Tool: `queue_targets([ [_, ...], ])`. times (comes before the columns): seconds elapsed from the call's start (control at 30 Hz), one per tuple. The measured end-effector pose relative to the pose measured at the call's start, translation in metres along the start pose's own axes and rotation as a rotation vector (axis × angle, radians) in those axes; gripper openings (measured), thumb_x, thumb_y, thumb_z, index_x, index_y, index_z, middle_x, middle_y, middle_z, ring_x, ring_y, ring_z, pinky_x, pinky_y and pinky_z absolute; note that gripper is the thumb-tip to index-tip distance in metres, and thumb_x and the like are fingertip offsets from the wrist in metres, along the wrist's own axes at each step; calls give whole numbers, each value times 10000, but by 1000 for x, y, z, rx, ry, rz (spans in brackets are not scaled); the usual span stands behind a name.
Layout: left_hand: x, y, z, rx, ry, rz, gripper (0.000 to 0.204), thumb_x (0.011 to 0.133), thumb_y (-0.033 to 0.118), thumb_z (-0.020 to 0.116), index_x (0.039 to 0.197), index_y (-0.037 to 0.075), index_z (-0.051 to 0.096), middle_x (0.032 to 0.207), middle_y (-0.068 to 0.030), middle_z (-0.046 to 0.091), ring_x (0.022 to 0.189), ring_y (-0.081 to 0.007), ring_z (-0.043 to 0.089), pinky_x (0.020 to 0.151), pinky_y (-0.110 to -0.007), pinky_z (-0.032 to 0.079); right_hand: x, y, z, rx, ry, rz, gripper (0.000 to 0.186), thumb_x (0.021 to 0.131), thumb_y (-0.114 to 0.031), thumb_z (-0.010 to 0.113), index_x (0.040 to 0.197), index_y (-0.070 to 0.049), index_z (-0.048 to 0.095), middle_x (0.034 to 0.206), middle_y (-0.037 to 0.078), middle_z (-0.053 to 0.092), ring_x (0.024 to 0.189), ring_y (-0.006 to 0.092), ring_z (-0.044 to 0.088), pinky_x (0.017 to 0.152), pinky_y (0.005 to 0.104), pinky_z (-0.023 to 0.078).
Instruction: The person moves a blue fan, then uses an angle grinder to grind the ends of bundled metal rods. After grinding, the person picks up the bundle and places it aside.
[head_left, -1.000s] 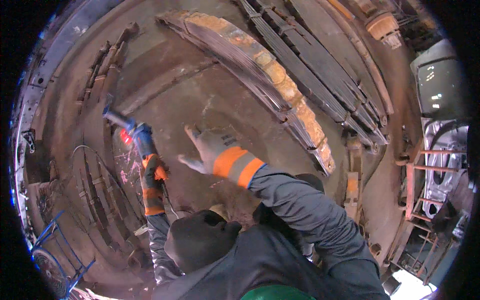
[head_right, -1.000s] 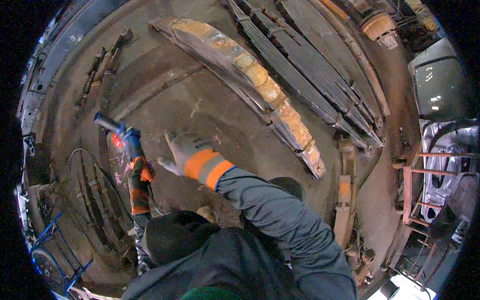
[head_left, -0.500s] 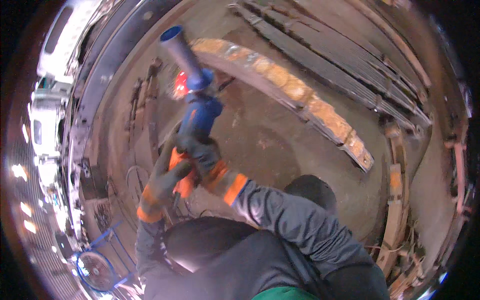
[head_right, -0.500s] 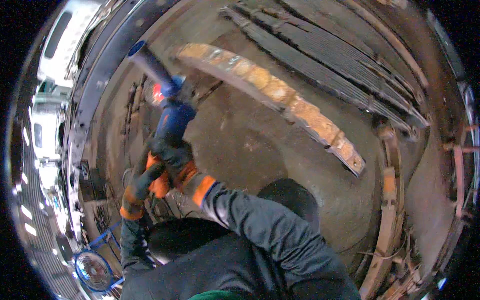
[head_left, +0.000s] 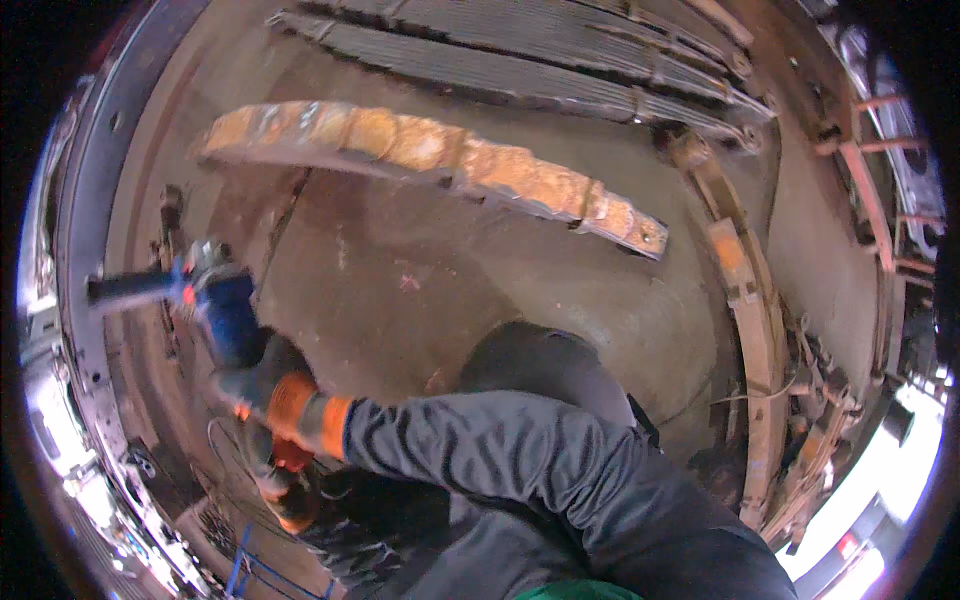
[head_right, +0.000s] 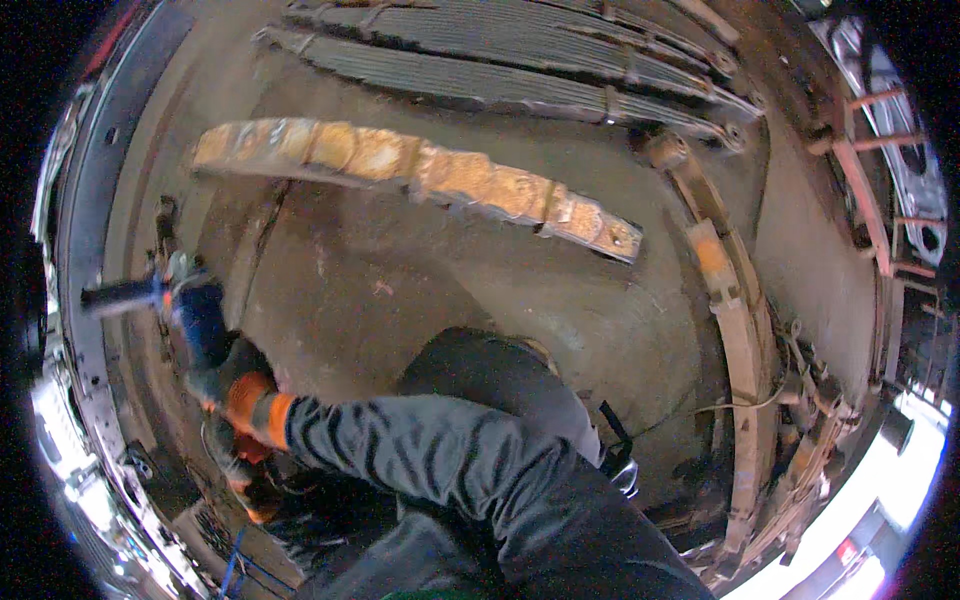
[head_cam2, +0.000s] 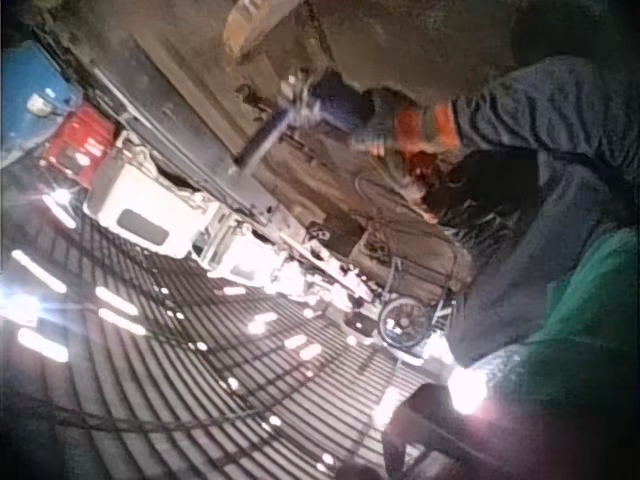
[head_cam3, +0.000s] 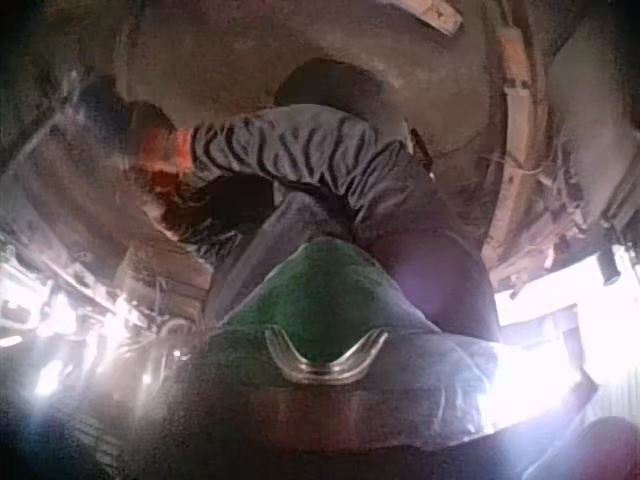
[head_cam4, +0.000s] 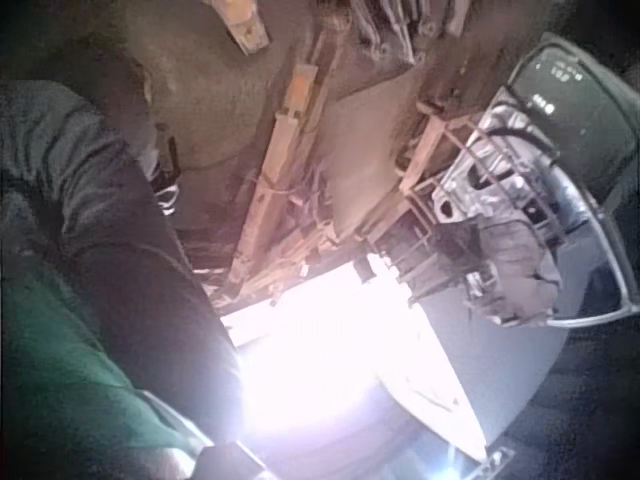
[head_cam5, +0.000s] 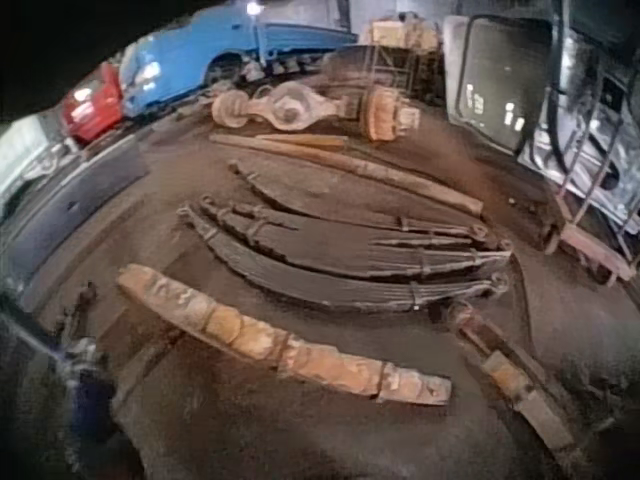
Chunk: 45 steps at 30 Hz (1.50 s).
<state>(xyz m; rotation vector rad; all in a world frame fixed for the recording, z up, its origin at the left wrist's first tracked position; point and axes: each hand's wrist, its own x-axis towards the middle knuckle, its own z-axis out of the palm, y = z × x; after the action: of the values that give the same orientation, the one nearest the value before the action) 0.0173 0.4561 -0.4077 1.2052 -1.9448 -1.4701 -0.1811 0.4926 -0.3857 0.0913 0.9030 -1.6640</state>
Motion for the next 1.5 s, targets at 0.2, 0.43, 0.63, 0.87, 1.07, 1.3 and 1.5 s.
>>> queue_targets([
  [0.2, 21, 8, 8, -45, -16, -101, 660, 902, 222, 602, 1488, 40, 358, 1228, -138, 583, 995, -242, 635, 808, -360, 530, 28, 2, -6, 76, -221, 162, 192, 679, -101, 771, 811, -26, 654, 720, 77, 657, 582, 196, 613, 596, 358, 506],
  [0.43, 39, 28, 25, 41, -130, -88, 738, 910, 323, 645, 1498, 25, 313, 1304, -168, 555, 1053, -262, 621, 864, -385, 520, 20, -25, -5, -92, -84, -34, 193, 686, -111, 741, 840, -28, 660, 733, 70, 662, 647, 191, 631, 617, 367, 513],
  [0.63, 72, 46, 67, 374, -193, 304, 668, 943, 322, 639, 1463, -19, 395, 1301, -186, 612, 1156, -274, 605, 977, -354, 456, 42, -30, -30, -353, 90, -287, 181, 735, -219, 734, 815, -83, 644, 774, 73, 677, 693, 237, 638, 648, 394, 509],
  [0.87, 62, 75, 85, 484, -242, 720, 755, 794, 190, 759, 1477, 129, 443, 1372, -239, 537, 1053, -407, 644, 858, -475, 546, 41, -91, -89, -1102, -41, -933, 179, 879, -291, 628, 919, -126, 685, 874, 61, 675, 796, 254, 647, 709, 403, 516],
  [1.07, 73, 97, 137, 526, -338, 870, 667, 746, 106, 684, 1337, 396, 571, 1246, -155, 552, 1112, -365, 589, 914, -449, 511, 4, -144, -107, -456, 158, -690, 126, 850, -170, 690, 921, -66, 694, 850, 24, 645, 798, 167, 622, 737, 325, 505],
  [1.3, 106, 86, 141, 181, -607, 993, 469, 811, 127, 694, 1260, 262, 674, 1130, -155, 626, 1006, -380, 619, 857, -447, 511, -12, -122, -125, -912, 217, -933, 177, 854, -212, 681, 969, -77, 676, 898, 26, 640, 823, 160, 612, 742, 313, 498],
  [1.5, 79, 81, 124, -274, -454, 741, 479, 732, 39, 739, 1201, 131, 699, 1186, -85, 687, 1040, -196, 634, 908, -336, 508, 54, -84, -83, -1112, -322, -727, 216, 869, -249, 648, 998, -76, 661, 948, 43, 636, 882, 185, 604, 795, 331, 486],
])
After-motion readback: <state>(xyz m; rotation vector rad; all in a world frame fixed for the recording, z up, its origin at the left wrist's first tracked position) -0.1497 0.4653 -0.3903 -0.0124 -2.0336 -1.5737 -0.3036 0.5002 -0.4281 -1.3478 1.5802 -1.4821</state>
